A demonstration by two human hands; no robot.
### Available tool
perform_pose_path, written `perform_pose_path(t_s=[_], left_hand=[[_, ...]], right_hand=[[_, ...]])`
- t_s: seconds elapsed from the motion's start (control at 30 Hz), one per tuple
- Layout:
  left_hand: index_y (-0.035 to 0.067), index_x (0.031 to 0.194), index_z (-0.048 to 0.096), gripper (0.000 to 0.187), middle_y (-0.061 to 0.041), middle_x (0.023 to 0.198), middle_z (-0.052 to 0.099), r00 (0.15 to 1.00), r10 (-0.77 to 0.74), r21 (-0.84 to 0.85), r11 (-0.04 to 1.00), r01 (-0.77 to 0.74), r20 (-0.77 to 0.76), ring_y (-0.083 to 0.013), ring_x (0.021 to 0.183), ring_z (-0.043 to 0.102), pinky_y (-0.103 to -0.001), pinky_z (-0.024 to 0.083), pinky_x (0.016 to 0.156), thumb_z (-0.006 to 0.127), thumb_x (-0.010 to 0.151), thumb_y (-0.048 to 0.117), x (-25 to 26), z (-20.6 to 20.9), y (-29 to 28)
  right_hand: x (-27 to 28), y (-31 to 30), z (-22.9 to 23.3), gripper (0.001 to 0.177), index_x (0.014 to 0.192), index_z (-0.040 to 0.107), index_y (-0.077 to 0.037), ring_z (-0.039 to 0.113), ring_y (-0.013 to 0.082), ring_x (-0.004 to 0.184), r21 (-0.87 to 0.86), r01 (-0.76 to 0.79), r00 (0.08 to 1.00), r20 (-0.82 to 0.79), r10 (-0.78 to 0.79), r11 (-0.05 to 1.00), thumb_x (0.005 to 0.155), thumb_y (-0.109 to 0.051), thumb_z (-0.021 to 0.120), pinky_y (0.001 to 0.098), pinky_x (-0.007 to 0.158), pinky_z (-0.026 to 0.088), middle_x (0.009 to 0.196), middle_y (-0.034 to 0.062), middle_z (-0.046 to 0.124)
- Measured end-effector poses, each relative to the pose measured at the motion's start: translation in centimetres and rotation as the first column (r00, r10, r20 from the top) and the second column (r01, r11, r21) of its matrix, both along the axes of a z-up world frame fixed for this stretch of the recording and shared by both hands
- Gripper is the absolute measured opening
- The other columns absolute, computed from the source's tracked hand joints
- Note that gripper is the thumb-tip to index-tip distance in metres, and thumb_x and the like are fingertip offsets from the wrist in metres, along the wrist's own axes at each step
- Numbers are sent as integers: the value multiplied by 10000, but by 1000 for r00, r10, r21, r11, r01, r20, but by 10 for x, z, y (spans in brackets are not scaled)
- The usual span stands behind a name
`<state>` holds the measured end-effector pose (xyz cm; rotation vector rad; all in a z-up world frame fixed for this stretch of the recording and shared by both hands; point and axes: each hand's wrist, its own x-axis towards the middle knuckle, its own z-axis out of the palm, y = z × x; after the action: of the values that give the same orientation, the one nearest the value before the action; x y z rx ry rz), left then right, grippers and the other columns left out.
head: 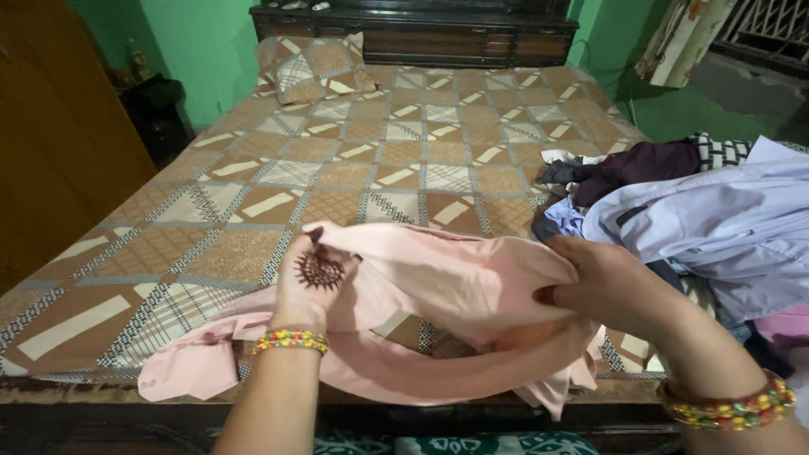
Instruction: The person spreads a shirt on a bed, smooths it with their hands, and folds it by bringing the sides inward and turning up the bottom.
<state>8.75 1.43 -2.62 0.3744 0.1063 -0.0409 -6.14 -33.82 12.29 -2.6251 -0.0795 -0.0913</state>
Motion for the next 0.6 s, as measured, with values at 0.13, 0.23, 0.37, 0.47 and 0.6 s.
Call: perform_pose_path(t_s=[0.13, 0.23, 0.37, 0.47, 0.6], left_hand=[[79, 914, 656, 49, -55, 797, 664, 944, 6, -129, 991, 39, 331, -208, 751, 647, -527, 574, 884, 674, 953, 103, -1, 32, 18], [74, 891, 648, 42, -58, 800, 672, 942, 152, -101, 987, -127, 299, -211, 721, 645, -533, 604, 841, 645, 915, 109, -3, 65, 39], [36, 869, 668, 106, -99, 775, 670, 816, 288, -22, 947, -321, 501, -251, 670, 640, -477, 561, 624, 671, 881, 140, -7, 108, 90], [5, 912, 608, 125, -99, 885, 636, 760, 335, -226, 942, -249, 557, -227, 801, 632, -356, 549, 754, 659, 1027, 3, 2, 145, 144], [-4, 948, 559, 114, -101, 923, 591, 594, 284, -115, 945, -307, 752, -223, 868, 598, -346, 539, 896, 532, 1052, 32, 7, 200, 206]], right_hand=[[5, 10, -3, 363, 1011, 683, -33, 637, 230, 693, -76, -7, 998, 66, 12, 997, 756, -234, 845, 377, 684, 520, 771, 168, 684], [9, 28, 5, 287, 987, 701, -19, 635, 225, 684, -9, -19, 991, 136, 20, 1000, 815, -223, 808, 381, 662, 527, 770, 171, 686], [13, 65, 21, 293, 1104, 687, -88, 645, 170, 714, 249, -79, 988, 145, 44, 965, 836, -189, 746, 340, 635, 533, 825, 72, 727], [18, 96, 27, 250, 1127, 671, -106, 700, 112, 784, 408, -153, 988, 30, 154, 900, 889, -180, 661, 272, 701, 591, 871, -5, 736], [17, 129, 20, 206, 1097, 640, -35, 600, 103, 751, 626, -339, 925, 84, 372, 702, 954, -184, 639, 268, 670, 537, 859, 2, 652]])
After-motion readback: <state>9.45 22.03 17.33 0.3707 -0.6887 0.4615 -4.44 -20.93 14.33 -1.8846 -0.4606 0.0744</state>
